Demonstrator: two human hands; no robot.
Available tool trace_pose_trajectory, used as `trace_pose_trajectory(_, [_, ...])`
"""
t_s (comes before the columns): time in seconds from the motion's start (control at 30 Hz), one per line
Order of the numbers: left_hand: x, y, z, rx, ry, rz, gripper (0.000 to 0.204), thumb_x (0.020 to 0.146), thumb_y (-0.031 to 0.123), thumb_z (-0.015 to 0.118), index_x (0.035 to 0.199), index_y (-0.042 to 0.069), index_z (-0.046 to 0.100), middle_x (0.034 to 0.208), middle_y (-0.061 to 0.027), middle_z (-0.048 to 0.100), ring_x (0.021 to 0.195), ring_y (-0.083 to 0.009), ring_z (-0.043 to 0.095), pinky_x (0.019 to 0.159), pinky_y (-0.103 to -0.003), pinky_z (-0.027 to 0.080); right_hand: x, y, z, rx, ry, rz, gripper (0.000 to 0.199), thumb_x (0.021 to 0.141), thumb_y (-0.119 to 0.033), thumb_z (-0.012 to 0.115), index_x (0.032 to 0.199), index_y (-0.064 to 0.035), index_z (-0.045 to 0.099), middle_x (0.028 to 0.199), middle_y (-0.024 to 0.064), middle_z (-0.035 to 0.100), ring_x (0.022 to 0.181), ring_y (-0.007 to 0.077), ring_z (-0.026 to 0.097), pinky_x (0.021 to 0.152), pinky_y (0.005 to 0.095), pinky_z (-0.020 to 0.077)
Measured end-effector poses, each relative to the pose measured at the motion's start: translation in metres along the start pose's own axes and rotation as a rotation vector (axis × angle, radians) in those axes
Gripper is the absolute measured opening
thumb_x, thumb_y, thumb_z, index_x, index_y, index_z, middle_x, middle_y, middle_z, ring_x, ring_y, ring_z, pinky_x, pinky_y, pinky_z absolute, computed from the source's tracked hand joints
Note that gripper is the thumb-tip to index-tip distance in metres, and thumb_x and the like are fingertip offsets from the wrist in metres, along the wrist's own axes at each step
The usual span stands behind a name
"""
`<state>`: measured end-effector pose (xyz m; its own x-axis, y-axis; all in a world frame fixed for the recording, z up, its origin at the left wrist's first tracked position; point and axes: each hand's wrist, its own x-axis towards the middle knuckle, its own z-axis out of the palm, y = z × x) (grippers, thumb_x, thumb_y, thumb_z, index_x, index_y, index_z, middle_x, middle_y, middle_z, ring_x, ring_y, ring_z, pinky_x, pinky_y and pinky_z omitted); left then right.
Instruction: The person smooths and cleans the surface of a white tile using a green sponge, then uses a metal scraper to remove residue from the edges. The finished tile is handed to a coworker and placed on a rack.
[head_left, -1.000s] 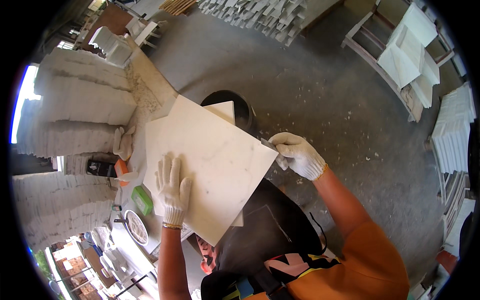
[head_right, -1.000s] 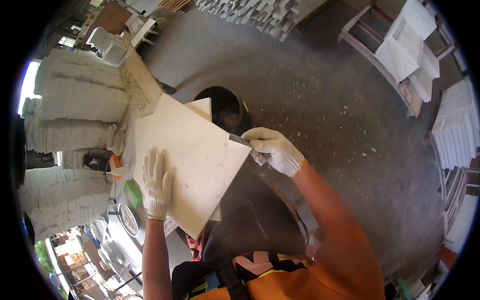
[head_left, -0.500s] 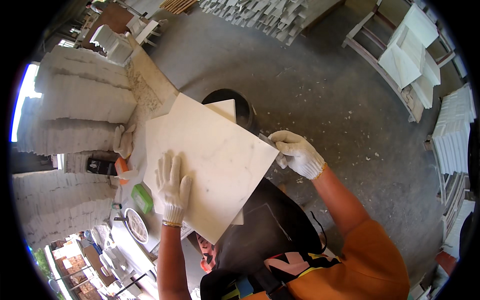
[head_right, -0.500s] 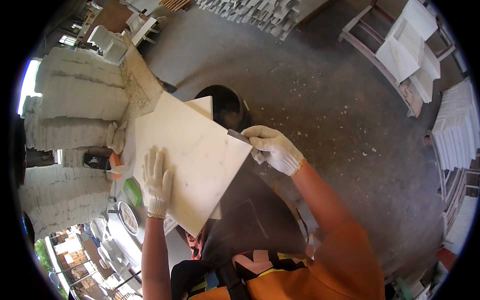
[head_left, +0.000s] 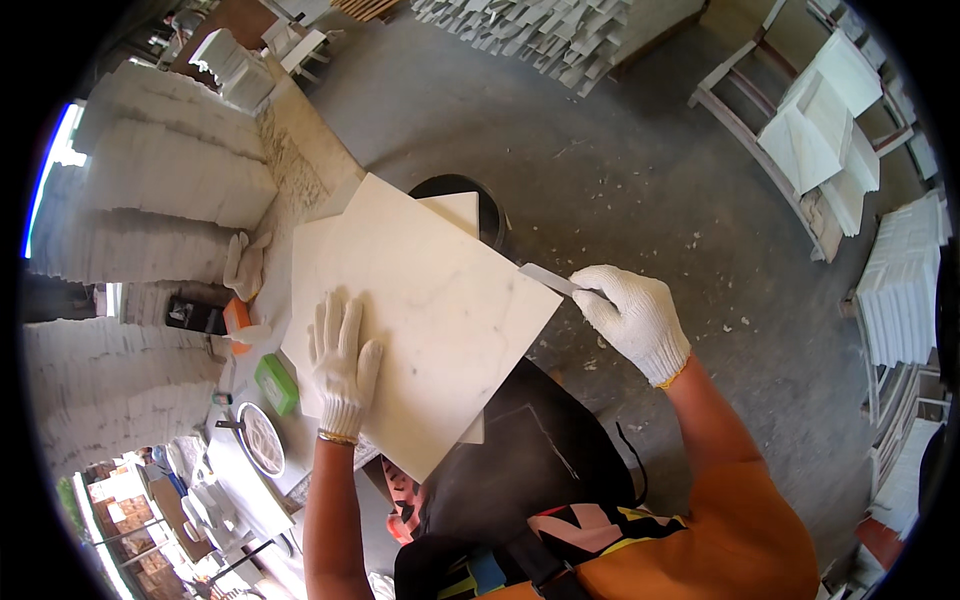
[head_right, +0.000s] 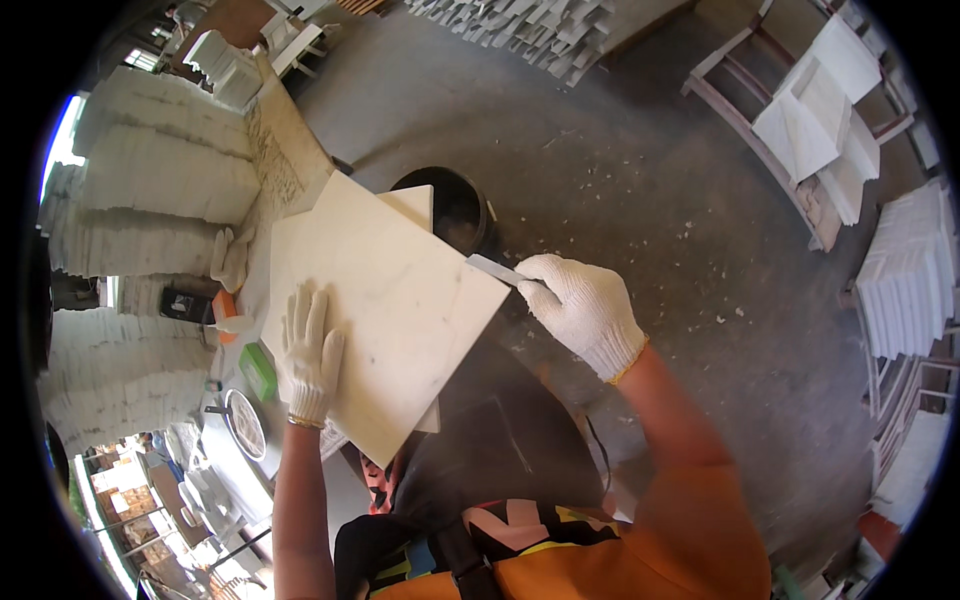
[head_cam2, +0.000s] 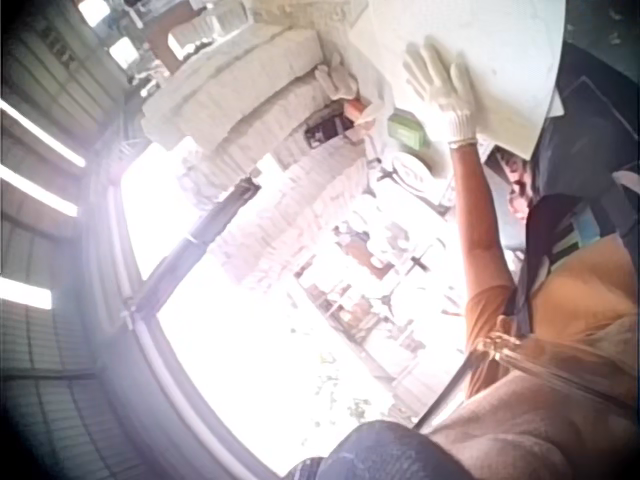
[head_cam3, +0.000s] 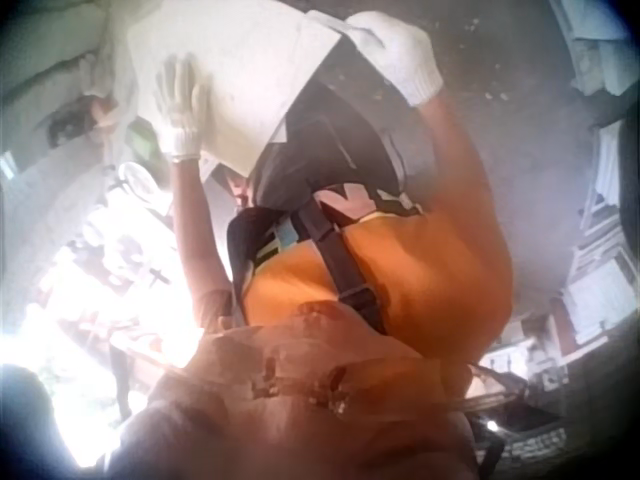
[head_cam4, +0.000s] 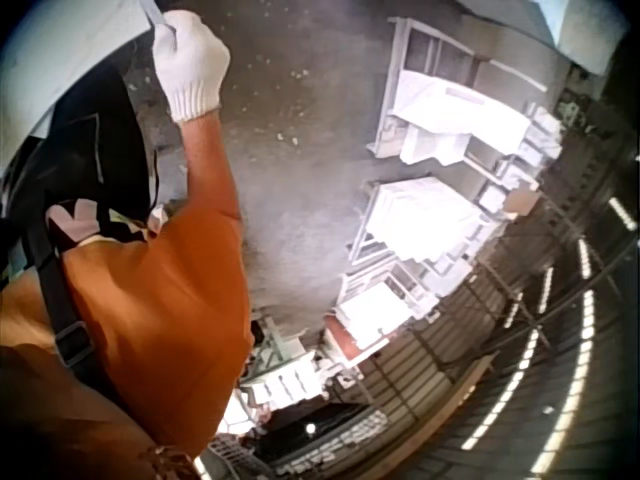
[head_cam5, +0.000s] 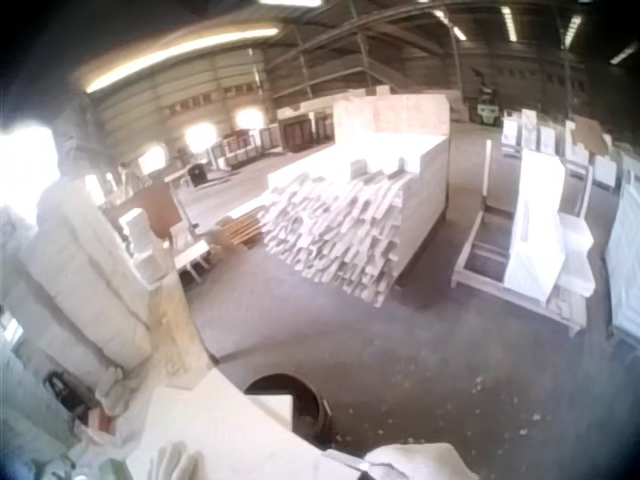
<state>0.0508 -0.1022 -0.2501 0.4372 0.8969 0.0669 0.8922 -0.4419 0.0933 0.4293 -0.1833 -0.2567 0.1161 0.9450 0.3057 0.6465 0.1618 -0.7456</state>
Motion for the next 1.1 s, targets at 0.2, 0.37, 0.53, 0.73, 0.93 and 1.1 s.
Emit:
trace_pose_trajectory(0.2, [0.001, 0.002, -0.001, -0.013, 0.001, -0.009, 0.062, 0.097, 0.037, 0.05, 0.151, 0.009, 0.043, 0.16, -0.0156, 0.034, 0.148, -0.039, 0.028, 0.122, -0.051, 0.019, -0.003, -0.018, -0.004, -0.169, -0.018, 0.07, 0.01, 0.087, -0.019, 0.067, 0.096, -0.0144, 0.068, 0.079, 0.0055, 0.069, 0.07, 0.0288, 0.067, 0.06, 0.0386, 0.051])
trace_pose_trajectory(0.37, [0.0, 0.001, -0.001, 0.008, 0.0, -0.004, 0.063, 0.096, 0.036, 0.052, 0.151, 0.008, 0.043, 0.159, -0.0169, 0.035, 0.148, -0.0388, 0.028, 0.122, -0.051, 0.019, -0.006, -0.021, -0.001, -0.195, -0.032, 0.078, 0.009, 0.087, -0.02, 0.067, 0.095, -0.0154, 0.068, 0.077, 0.0056, 0.068, 0.068, 0.0294, 0.066, 0.059, 0.0398, 0.0508])
trace_pose_trajectory(0.53, [0.002, 0.002, -0.001, -0.005, 0.005, -0.003, 0.063, 0.095, 0.035, 0.052, 0.151, 0.007, 0.043, 0.158, -0.0178, 0.036, 0.148, -0.0388, 0.028, 0.122, -0.051, 0.019, -0.005, -0.02, -0.001, -0.262, -0.012, -0.014, 0.009, 0.087, -0.02, 0.067, 0.095, -0.0156, 0.068, 0.076, 0.0055, 0.068, 0.067, 0.0292, 0.065, 0.058, 0.0395, 0.0507])
trace_pose_trajectory(0.73, [-0.001, -0.001, 0.002, -0.01, 0.021, 0.005, 0.063, 0.096, 0.036, 0.052, 0.151, 0.007, 0.043, 0.158, -0.0185, 0.036, 0.148, -0.0398, 0.028, 0.121, -0.052, 0.019, -0.006, -0.015, -0.004, -0.239, -0.054, -0.11, 0.017, 0.084, -0.012, 0.073, 0.1, -0.0104, 0.069, 0.09, 0.0078, 0.073, 0.074, 0.0272, 0.07, 0.064, 0.0351, 0.0551])
trace_pose_trajectory(0.93, [0.001, 0.001, -0.001, -0.01, 0.014, 0.003, 0.063, 0.097, 0.038, 0.051, 0.151, 0.008, 0.043, 0.158, -0.02, 0.036, 0.148, -0.0413, 0.028, 0.121, -0.052, 0.019, -0.004, -0.006, -0.003, -0.198, -0.082, -0.134, 0.018, 0.085, -0.012, 0.073, 0.102, -0.0101, 0.068, 0.091, 0.0083, 0.073, 0.076, 0.0285, 0.07, 0.066, 0.0367, 0.0556])
trace_pose_trajectory(1.1, [0.001, 0.0, 0.001, -0.012, 0.026, 0.004, 0.062, 0.097, 0.037, 0.052, 0.151, 0.009, 0.043, 0.158, -0.0191, 0.036, 0.147, -0.0409, 0.029, 0.121, -0.053, 0.019, -0.005, 0.005, 0.017, -0.215, -0.177, -0.09, 0.015, 0.088, -0.013, 0.07, 0.103, -0.01, 0.068, 0.088, 0.0093, 0.072, 0.074, 0.0294, 0.069, 0.065, 0.0385, 0.0549])
